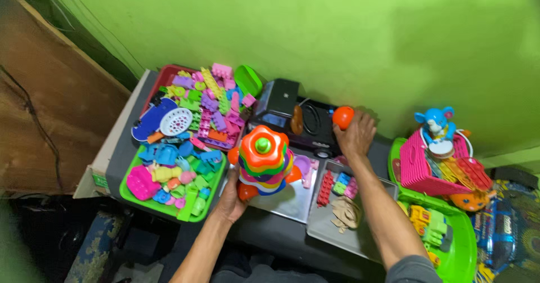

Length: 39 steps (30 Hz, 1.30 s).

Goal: The person assembles a multi-part stacking toy by hand. They pick up individual plastic rings and a central cone, then fit the rings onto the cone in sequence, completing the stack and placing it on the table.

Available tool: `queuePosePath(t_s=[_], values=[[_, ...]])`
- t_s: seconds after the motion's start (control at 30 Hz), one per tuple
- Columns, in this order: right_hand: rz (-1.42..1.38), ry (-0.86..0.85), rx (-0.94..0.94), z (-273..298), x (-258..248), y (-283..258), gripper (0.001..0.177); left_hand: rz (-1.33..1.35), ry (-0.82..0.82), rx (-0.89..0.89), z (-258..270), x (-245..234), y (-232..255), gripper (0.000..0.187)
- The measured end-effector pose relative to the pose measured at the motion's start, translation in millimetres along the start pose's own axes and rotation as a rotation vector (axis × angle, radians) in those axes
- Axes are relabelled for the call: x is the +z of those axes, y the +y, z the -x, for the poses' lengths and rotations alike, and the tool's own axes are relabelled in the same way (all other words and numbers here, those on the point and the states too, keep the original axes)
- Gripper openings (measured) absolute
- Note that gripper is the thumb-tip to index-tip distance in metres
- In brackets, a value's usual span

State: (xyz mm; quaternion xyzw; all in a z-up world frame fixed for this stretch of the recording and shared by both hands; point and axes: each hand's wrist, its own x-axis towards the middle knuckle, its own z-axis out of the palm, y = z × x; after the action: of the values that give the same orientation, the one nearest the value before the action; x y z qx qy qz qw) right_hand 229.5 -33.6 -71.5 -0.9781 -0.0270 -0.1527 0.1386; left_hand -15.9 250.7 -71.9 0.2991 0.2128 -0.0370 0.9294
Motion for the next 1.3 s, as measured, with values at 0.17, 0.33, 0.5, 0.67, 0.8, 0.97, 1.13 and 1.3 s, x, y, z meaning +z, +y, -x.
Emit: queuePosePath(t_s=[0.17, 0.33, 0.5, 0.67, 0.8, 0.97, 1.13, 1.3], values=[[-0.5, 0.18, -0.004, 22.3, -57.9, -49.4, 0.073, -0.076, -0.116, 0.041, -8.2, 5.0, 43.8, 0.068], [-0.703, 0.018, -0.156, 81.1, -190.2, -92.5, 0.074, -0.361, -0.129, 0.162, -27.8, 0.4, 65.1, 0.058], [-0.565, -0.113, -0.24, 112.0, -261.5, -127.0, 0.08, -0.591, -0.139, 0.222, -37.7, 2.8, 78.0, 0.058], [-0.681, -0.123, -0.231, 141.9, -267.9, -126.5, 0.079, -0.63, -0.188, 0.293, -19.1, 14.6, 87.5, 0.06], [-1.108, -0.247, -0.031, 160.6, -255.2, -117.6, 0.081, -0.692, -0.128, 0.311, -7.7, 20.1, 88.4, 0.058], [-1.124, -0.219, -0.029, 174.2, -254.8, -113.6, 0.078, -0.743, -0.134, 0.383, 7.1, 20.3, 88.1, 0.056], [-0.864, -0.205, -0.049, 175.5, -264.0, -107.8, 0.077, -0.875, -0.048, 0.424, 6.5, 10.5, 82.5, 0.055], [-0.847, -0.211, -0.063, 177.7, -261.6, -100.1, 0.078, -0.877, -0.048, 0.474, 8.4, 12.9, 76.9, 0.058]])
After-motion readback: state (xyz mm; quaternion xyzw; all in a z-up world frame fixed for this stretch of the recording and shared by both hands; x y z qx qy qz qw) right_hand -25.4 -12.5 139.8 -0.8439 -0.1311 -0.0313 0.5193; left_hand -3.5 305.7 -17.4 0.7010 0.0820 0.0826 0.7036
